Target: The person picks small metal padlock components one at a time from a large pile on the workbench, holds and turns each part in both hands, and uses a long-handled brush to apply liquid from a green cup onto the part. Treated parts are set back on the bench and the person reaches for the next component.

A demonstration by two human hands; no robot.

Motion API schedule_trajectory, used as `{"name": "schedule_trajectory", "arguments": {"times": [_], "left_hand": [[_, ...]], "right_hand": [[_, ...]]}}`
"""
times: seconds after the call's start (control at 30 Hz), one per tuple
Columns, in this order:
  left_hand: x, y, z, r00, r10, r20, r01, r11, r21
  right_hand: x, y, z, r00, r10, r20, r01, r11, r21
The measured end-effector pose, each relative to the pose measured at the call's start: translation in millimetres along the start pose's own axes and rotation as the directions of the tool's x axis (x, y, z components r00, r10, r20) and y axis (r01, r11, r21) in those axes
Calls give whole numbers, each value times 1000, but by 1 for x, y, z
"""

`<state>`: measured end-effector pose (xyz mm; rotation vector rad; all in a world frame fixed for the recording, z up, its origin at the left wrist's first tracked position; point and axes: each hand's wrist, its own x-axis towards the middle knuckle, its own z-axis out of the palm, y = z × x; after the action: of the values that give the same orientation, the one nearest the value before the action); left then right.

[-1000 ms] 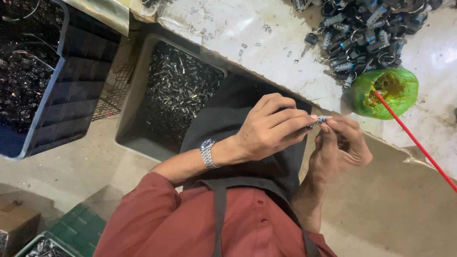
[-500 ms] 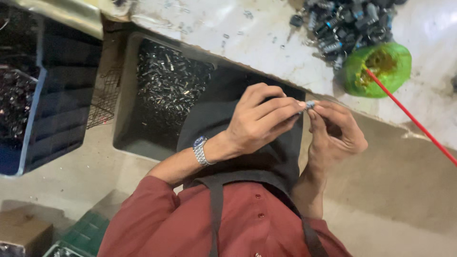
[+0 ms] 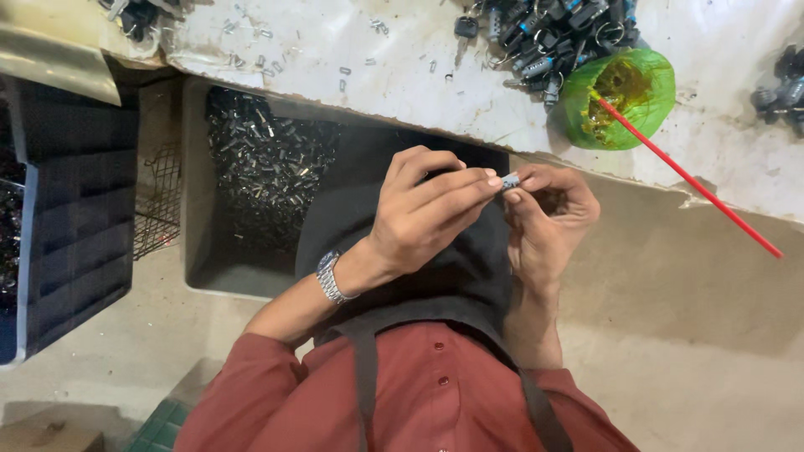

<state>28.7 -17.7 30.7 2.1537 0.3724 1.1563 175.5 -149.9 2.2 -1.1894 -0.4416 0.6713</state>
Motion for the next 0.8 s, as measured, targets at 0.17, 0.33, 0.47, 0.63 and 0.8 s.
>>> {"name": "schedule_trajectory", "arguments": {"times": [0.17, 0.33, 0.47, 0.63, 0.8], "left_hand": [[1, 2, 4, 991, -129, 38, 133, 981, -138], [0, 0, 0, 979, -202, 19, 203, 968, -150], [1, 1, 3, 962, -272, 15, 270, 947, -171], [7, 5, 3, 961, -277, -25, 269, 949, -163], [7, 5, 0, 964, -266, -25, 262, 959, -113]], "right_hand": [[1, 1, -13, 998, 18, -56, -13, 997, 81], [13, -26, -34, 911, -134, -391, 142, 990, -8], [17, -44, -51, 918, -325, -229, 265, 930, -256], [7, -56, -61, 807, -418, -417, 389, 908, -158], [-16, -40, -51, 889, -156, -431, 210, 974, 81]]}}
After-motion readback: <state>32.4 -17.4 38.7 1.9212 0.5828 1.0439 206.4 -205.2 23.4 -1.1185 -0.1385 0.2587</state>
